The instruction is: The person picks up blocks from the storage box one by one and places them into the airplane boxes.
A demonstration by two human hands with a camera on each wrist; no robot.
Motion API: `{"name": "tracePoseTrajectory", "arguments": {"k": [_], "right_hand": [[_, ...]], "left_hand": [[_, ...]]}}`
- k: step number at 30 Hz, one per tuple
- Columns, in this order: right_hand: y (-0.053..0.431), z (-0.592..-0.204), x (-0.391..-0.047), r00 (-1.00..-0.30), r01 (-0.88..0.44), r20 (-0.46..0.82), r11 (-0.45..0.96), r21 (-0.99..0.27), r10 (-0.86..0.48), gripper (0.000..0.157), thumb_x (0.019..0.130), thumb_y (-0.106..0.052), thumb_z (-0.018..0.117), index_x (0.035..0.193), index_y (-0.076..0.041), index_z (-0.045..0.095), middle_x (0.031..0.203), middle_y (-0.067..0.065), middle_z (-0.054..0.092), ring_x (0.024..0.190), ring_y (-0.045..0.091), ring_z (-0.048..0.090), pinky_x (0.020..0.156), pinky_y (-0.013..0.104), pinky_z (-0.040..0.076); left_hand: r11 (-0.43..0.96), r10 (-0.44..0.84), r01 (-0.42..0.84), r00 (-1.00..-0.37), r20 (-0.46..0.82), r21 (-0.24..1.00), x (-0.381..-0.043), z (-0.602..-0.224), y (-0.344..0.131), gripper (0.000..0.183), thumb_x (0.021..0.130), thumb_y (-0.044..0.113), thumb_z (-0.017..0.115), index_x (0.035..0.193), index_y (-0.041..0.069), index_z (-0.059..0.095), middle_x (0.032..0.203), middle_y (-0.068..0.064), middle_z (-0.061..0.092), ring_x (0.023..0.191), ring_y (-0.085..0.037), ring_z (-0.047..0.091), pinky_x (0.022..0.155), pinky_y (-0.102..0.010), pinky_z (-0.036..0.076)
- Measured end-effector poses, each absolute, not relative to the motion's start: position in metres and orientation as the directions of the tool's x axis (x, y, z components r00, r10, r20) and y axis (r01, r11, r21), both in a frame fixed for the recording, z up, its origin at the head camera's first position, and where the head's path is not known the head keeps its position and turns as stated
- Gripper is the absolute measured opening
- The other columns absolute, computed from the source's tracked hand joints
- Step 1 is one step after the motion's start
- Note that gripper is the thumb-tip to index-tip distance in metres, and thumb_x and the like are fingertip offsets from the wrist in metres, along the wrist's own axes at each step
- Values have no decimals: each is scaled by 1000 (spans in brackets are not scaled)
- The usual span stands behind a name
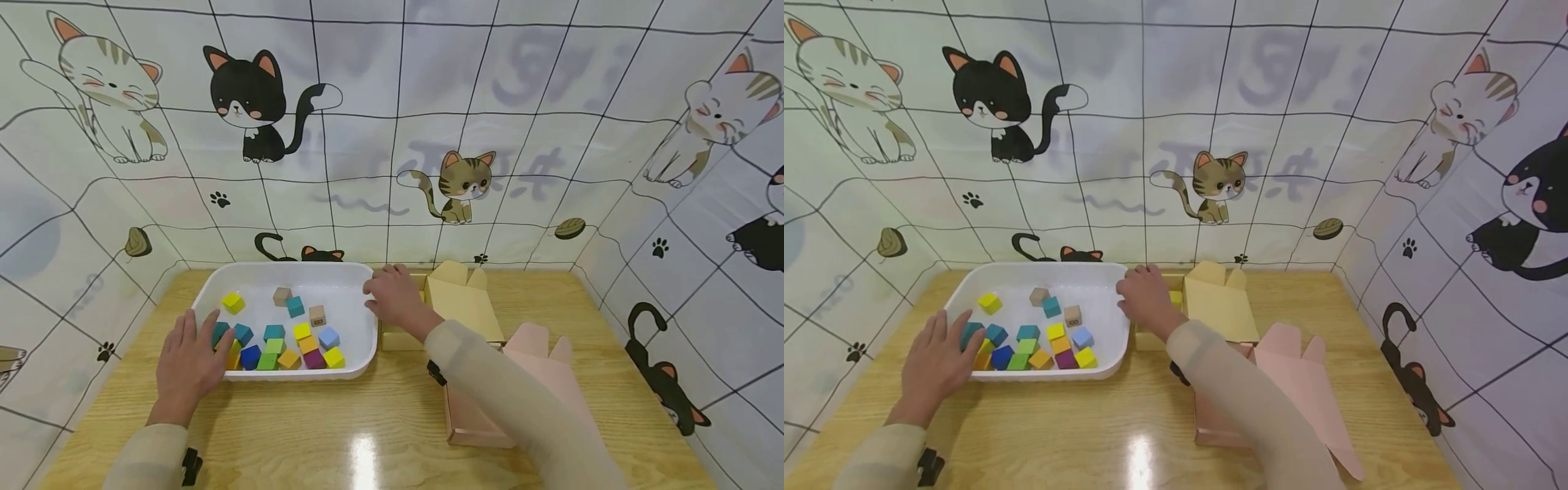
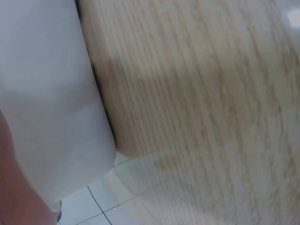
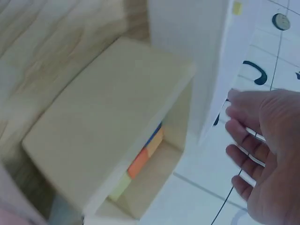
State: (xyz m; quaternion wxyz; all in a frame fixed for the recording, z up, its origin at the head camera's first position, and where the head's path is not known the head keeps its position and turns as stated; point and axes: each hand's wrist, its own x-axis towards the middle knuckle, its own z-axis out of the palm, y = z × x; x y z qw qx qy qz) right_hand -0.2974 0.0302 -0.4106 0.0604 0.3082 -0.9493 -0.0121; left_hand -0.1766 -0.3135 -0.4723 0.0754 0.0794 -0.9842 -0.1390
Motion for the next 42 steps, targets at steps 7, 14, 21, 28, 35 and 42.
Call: {"name": "tracePoseTrajectory", "arguments": {"k": [7,14,21,28,35,42], "right_hand": [[3,-418,-285,-715,-698,-7,714,47,-699,32,89,-43,68,118,-28,70,117,-6,66,117,17,53,111,40,37],[-19,-435,-276,-679,-734,-47,679,15,-732,36,88,-42,69,123,-31,68,122,-7,65,121,16,51,112,38,36],[-28,-446,-276,-697,-717,-81,697,33,-713,37,89,-43,69,125,-34,66,124,-9,63,121,15,50,113,37,35],[-30,-450,-276,-707,-705,-107,708,37,-699,39,89,-44,67,127,-35,64,125,-9,63,120,15,50,113,36,36],[-30,-451,-277,-711,-701,-107,712,33,-695,38,88,-45,68,125,-35,66,126,-9,62,120,15,50,114,36,35],[-30,-450,-280,-724,-689,-106,723,54,-682,41,87,-48,68,125,-34,66,125,-9,62,122,15,48,115,38,32]], "left_hand": [[948,-178,-135,-976,128,287,-176,-472,-314,67,103,52,26,151,6,25,157,-35,8,145,-53,7,117,-68,10],[949,-183,-143,-976,121,281,-176,-472,-313,68,102,52,26,152,5,25,157,-35,7,144,-53,8,117,-68,10],[951,-181,-142,-976,123,275,-175,-470,-312,68,103,52,26,151,5,26,157,-35,8,144,-53,9,117,-68,12],[948,-185,-145,-975,120,282,-175,-468,-311,67,103,51,26,151,5,25,157,-35,9,144,-53,9,117,-68,11],[948,-184,-143,-975,123,283,-176,-469,-311,67,103,51,26,151,5,25,157,-35,9,144,-53,8,117,-68,11],[950,-182,-144,-976,119,279,-176,-470,-312,68,102,53,25,151,5,25,156,-36,8,144,-53,9,117,-68,11]]}}
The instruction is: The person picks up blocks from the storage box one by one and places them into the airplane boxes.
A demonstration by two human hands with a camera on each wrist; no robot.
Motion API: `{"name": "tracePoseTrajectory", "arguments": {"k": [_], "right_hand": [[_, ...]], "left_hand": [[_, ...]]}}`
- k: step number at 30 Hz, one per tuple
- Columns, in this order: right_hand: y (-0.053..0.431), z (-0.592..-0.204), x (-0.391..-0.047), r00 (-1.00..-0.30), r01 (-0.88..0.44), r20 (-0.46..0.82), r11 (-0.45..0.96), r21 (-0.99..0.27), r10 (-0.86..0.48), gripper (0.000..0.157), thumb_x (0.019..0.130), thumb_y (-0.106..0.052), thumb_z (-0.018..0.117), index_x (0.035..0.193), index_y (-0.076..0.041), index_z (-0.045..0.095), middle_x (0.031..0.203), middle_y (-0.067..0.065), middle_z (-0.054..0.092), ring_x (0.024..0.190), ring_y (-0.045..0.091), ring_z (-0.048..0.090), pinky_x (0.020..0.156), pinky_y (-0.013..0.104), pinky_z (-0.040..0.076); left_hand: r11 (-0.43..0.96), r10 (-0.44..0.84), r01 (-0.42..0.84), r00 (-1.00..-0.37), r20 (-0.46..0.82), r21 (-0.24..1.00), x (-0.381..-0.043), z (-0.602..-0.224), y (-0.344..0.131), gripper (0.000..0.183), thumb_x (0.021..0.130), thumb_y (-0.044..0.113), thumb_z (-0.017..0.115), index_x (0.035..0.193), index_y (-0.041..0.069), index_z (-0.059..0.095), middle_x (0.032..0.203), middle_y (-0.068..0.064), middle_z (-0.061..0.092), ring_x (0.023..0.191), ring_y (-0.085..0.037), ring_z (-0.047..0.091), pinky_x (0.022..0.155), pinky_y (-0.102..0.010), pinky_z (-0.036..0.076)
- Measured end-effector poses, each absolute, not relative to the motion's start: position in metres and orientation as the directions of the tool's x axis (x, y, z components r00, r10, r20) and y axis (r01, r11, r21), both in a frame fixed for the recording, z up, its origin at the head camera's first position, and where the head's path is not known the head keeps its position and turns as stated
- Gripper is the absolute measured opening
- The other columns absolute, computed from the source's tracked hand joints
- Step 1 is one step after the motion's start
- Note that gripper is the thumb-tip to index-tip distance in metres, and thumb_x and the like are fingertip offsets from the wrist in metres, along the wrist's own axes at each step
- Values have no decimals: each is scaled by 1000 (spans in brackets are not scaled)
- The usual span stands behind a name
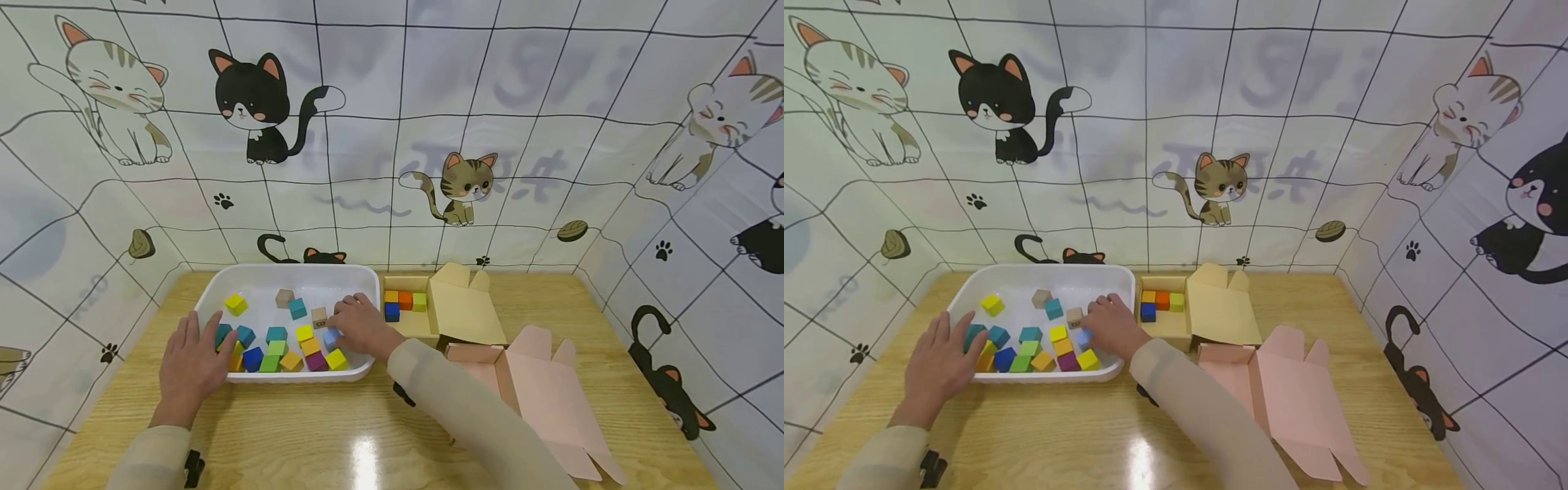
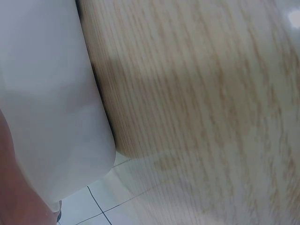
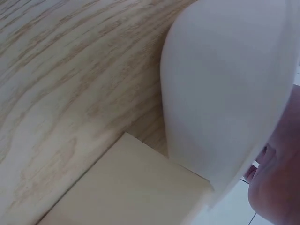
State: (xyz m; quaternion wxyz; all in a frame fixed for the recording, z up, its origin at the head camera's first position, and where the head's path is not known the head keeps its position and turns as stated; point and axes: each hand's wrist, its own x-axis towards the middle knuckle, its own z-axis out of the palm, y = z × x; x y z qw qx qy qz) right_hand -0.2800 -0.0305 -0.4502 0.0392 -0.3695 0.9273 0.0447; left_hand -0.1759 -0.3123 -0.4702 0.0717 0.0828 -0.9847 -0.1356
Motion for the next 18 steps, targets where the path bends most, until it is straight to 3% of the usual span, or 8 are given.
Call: {"name": "tracePoseTrajectory", "arguments": {"k": [18], "right_hand": [[0,-401,-286,-752,-647,61,753,120,-656,37,90,-48,65,120,-26,67,118,-6,63,117,16,50,111,38,36]], "left_hand": [[951,-182,-141,-975,130,276,-176,-474,-314,71,102,55,24,152,5,24,156,-36,8,144,-54,8,118,-67,11]]}}
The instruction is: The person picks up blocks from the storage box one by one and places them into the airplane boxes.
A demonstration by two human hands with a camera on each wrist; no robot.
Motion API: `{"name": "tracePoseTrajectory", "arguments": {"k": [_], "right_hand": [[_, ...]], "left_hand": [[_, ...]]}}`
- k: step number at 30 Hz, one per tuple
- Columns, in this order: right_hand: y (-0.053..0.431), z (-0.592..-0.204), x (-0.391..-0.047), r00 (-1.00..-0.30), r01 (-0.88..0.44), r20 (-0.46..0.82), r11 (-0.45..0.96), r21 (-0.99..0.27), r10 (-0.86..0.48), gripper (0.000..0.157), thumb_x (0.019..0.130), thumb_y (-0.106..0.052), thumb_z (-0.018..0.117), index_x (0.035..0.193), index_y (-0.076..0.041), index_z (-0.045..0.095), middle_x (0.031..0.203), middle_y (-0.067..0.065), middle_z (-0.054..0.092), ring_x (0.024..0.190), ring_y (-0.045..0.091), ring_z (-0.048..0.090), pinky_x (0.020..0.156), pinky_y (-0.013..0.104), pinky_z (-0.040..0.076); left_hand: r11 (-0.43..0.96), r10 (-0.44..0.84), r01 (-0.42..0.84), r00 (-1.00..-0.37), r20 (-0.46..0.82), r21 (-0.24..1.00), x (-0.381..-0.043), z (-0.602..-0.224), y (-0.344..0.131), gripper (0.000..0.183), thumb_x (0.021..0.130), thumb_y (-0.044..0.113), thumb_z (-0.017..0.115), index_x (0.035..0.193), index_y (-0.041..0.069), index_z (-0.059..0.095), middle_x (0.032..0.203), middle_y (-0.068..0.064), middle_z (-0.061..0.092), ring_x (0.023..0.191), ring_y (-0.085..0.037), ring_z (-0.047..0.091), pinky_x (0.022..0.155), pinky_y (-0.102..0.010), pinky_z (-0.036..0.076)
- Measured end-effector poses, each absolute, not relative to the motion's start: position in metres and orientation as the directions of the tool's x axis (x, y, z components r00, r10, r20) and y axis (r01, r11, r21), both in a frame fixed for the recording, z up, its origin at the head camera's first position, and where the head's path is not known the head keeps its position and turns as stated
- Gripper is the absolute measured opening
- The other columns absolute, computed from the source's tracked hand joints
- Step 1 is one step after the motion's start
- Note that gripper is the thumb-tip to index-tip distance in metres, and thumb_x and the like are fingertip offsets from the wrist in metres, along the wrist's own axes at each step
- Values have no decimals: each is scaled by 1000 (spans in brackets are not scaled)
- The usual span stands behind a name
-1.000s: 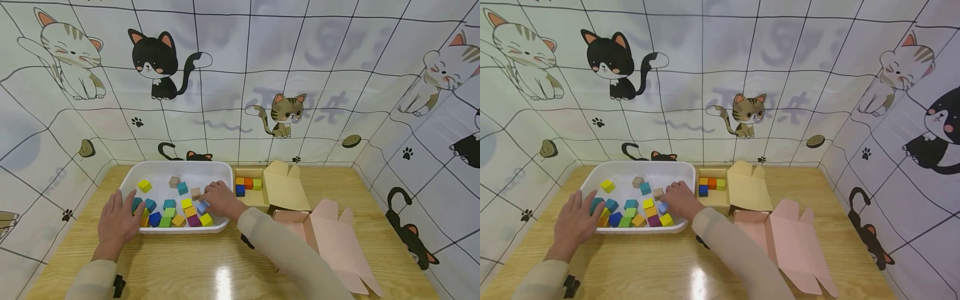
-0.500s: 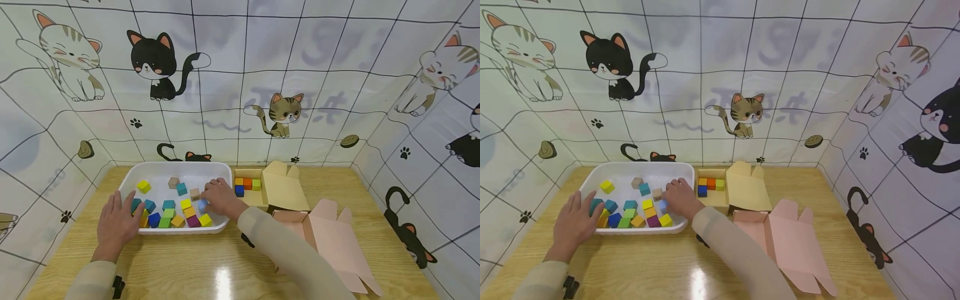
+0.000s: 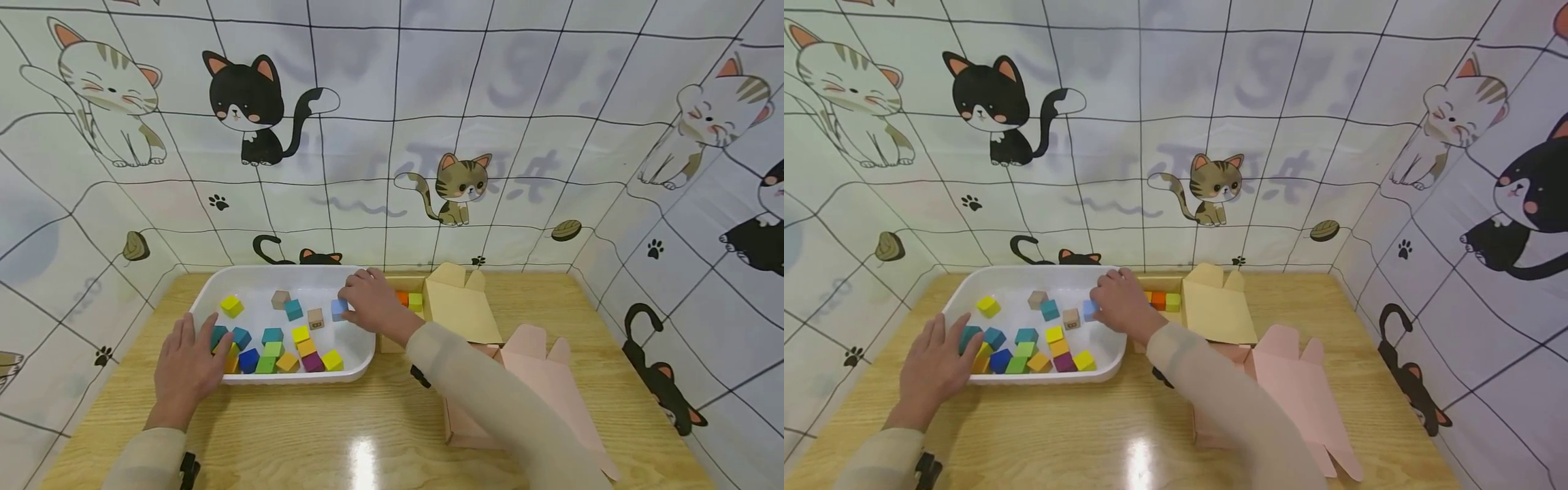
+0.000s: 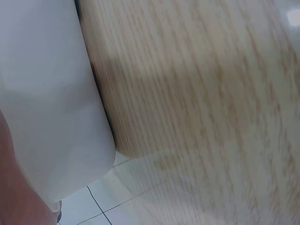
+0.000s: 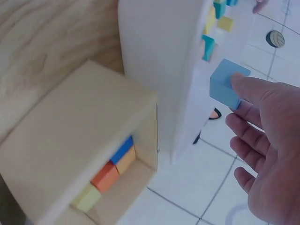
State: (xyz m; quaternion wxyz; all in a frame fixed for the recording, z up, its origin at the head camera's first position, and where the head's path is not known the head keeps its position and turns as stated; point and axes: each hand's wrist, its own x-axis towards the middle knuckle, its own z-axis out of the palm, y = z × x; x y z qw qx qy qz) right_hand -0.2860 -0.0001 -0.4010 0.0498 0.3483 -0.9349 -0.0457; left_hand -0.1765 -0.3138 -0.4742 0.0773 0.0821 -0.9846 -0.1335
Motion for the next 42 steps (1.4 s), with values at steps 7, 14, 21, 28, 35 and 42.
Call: {"name": "tracePoseTrajectory", "arguments": {"k": [7,14,21,28,35,42], "right_hand": [[24,-383,-292,-782,-606,118,791,88,-612,37,90,-47,65,118,-23,68,120,-3,65,118,19,54,110,41,38],[55,-380,-305,-822,-550,138,833,62,-553,38,89,-48,66,117,-22,68,121,-1,65,119,23,54,109,44,38],[81,-384,-312,-866,-490,100,871,18,-490,41,89,-49,66,116,-19,69,118,1,65,116,24,53,109,46,38],[96,-399,-314,-880,-471,36,880,65,-474,40,90,-49,64,116,-18,69,120,3,65,117,26,54,107,46,39],[101,-415,-314,-884,-467,-34,879,93,-466,36,89,-45,67,115,-20,69,126,4,63,123,27,51,112,48,34],[100,-431,-315,-887,-461,-40,878,130,-459,37,86,-49,69,107,-19,70,116,2,64,119,27,52,110,46,36]], "left_hand": [[949,-182,-141,-975,126,281,-177,-474,-313,71,102,55,24,152,5,22,157,-36,6,144,-54,7,118,-68,9],[949,-173,-132,-977,123,285,-176,-473,-314,71,102,55,24,152,5,23,157,-36,5,144,-54,6,118,-68,8],[949,-174,-135,-978,117,283,-177,-473,-314,71,102,55,24,153,5,22,157,-36,4,144,-54,6,118,-68,7],[951,-175,-137,-977,118,279,-177,-473,-314,72,102,56,23,152,5,22,156,-36,5,144,-54,7,118,-68,8],[951,-175,-137,-977,118,278,-177,-473,-313,71,102,55,24,152,5,23,156,-36,6,144,-54,7,118,-68,8],[952,-178,-142,-977,116,271,-178,-474,-313,71,102,55,24,152,5,23,157,-36,5,144,-54,7,117,-68,9]]}}
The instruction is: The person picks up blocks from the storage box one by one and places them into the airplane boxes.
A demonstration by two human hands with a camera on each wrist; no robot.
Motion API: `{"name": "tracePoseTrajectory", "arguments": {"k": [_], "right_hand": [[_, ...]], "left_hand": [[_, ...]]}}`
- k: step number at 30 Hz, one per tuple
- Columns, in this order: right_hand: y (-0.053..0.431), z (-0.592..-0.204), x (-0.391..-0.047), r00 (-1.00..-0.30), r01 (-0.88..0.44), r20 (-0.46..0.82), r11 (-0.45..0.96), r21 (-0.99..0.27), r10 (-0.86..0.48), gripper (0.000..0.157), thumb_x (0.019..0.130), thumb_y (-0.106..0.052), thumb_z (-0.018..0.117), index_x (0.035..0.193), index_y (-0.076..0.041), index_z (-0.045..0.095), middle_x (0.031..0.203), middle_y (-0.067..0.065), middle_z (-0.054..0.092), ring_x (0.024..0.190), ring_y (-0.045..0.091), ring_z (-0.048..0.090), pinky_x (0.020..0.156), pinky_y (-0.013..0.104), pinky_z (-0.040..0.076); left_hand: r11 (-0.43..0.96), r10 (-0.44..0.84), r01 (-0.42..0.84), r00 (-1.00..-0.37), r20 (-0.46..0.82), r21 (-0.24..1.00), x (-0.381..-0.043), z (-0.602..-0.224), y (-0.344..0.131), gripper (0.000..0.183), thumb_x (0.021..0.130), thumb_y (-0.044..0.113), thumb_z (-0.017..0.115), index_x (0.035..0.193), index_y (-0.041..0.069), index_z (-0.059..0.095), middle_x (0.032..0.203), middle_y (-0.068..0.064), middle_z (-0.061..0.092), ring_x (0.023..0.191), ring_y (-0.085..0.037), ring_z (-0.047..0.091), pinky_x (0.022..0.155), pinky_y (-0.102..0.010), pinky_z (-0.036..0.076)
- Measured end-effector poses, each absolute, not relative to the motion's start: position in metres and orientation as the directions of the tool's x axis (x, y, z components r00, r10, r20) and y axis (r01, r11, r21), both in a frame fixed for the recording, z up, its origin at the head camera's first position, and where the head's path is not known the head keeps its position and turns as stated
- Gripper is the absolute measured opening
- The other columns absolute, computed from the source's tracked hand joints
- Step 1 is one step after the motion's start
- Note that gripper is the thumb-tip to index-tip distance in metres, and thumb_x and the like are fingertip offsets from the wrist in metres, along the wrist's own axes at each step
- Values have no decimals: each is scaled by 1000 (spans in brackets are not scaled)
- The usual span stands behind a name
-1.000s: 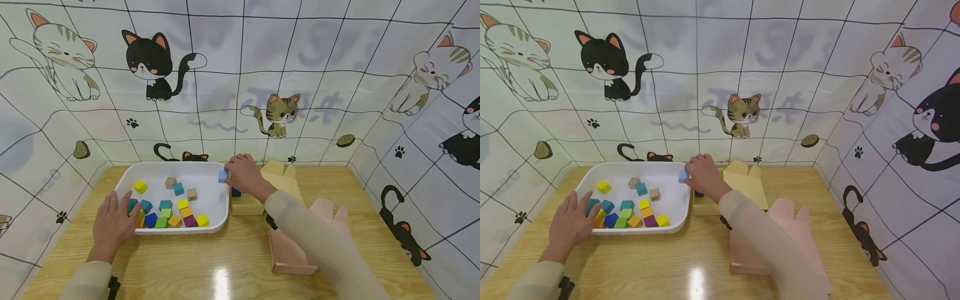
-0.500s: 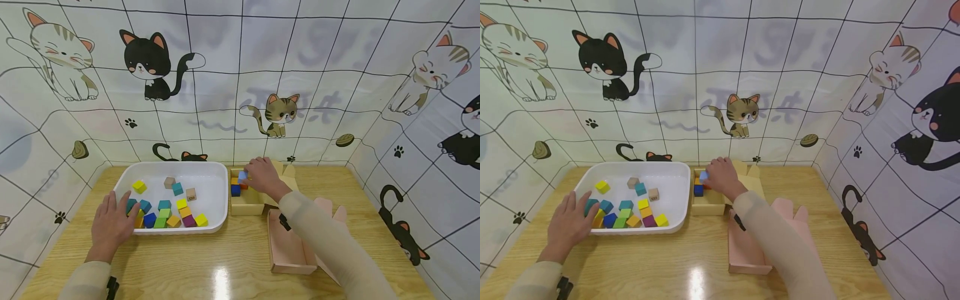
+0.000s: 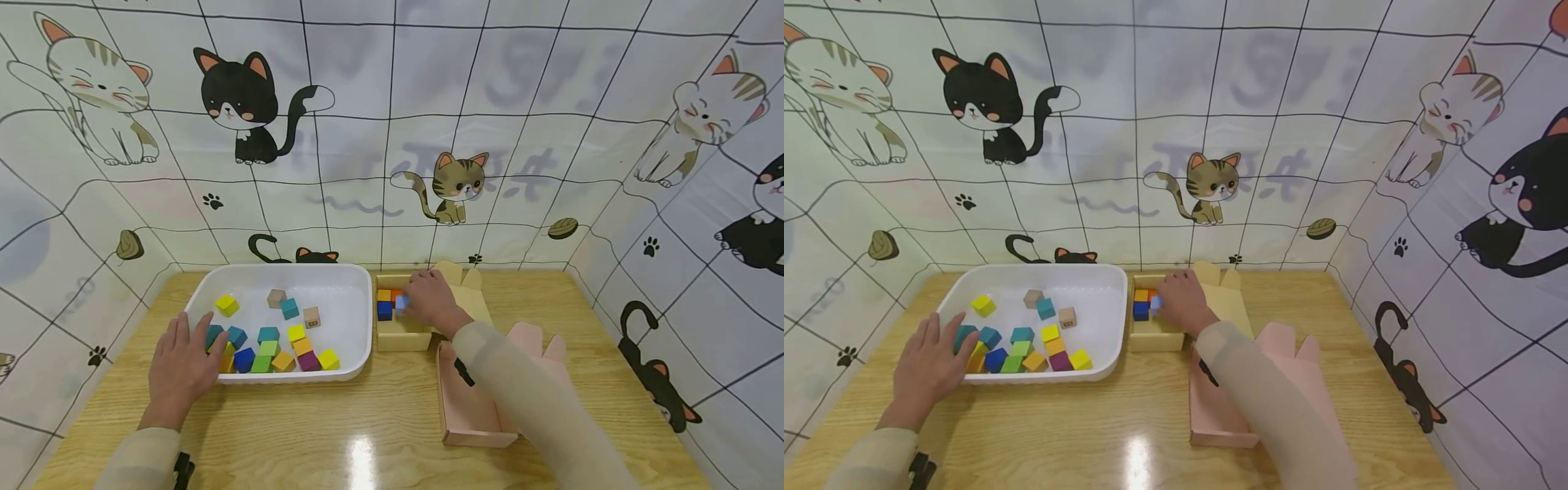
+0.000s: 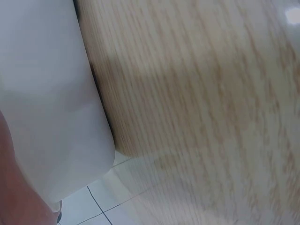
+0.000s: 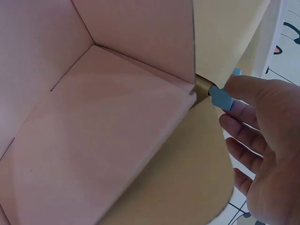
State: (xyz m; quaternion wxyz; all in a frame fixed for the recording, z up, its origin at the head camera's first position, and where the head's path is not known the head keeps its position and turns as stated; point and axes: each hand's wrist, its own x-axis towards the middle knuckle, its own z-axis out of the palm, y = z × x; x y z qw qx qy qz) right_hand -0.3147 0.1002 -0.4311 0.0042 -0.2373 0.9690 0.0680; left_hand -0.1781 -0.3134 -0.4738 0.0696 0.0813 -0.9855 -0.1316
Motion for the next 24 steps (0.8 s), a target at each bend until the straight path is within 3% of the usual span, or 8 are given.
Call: {"name": "tracePoseTrajectory", "arguments": {"k": [7,15,24], "right_hand": [[98,-441,-318,-889,-456,-32,876,158,-457,33,86,-47,71,104,-19,70,112,-1,66,112,24,53,108,45,37],[93,-444,-319,-887,-461,-45,871,170,-460,30,87,-43,70,108,-22,72,113,-1,66,117,24,53,111,44,36],[89,-446,-319,-881,-467,-43,854,227,-470,28,87,-44,70,103,-21,73,112,-1,66,113,23,53,112,43,36]], "left_hand": [[952,-178,-141,-977,116,273,-177,-472,-313,71,102,55,24,151,4,24,156,-36,6,144,-54,7,118,-68,9],[951,-180,-143,-977,115,276,-177,-473,-313,70,102,55,25,151,5,24,156,-36,7,144,-54,7,117,-68,9],[952,-181,-143,-976,122,271,-178,-473,-313,70,102,54,25,152,5,24,156,-36,6,144,-54,8,117,-68,10]]}}
